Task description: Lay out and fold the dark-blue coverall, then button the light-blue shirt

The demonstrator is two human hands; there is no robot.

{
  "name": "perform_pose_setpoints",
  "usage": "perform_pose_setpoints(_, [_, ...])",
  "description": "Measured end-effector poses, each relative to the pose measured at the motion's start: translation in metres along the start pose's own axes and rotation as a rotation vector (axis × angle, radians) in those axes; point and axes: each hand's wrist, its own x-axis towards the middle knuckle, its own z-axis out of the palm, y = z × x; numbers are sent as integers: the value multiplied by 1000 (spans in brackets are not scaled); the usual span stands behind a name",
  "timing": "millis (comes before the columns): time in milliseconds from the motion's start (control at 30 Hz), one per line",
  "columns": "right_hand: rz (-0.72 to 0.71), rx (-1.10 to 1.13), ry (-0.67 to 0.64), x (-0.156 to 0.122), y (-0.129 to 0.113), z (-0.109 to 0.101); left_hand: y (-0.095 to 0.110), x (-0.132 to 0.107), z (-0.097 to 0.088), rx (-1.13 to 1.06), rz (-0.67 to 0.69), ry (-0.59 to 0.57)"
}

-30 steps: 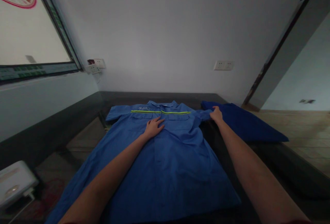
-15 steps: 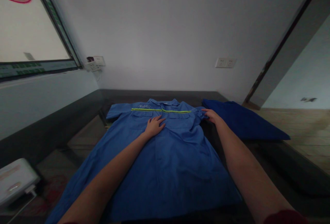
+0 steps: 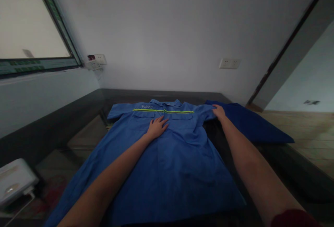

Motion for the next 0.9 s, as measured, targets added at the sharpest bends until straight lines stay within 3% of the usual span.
perform_pose_setpoints(200, [-122,-4,37,-37,-5,-18,1,0,0,3,0,5])
perform_pose_setpoints(300, [-201,31,-38,-70,-8,-36,2,0,-1,3,7,2])
perform_pose_setpoints(433, [-291,73,-327,-142,-3,-74,3,-1,-2,12,8,5])
perform_pose_setpoints(600, [-157,-222,-447,-241,-4,-116,3,-1,-1,19,12,10])
perform_pose_setpoints(733, [-68,-286,-450,-283,-13,-113,3,-1,0,26,15,15])
perform_pose_setpoints(900, [-52,-239,-331,-288,-10,-97,3,-2,-3,12,15,8])
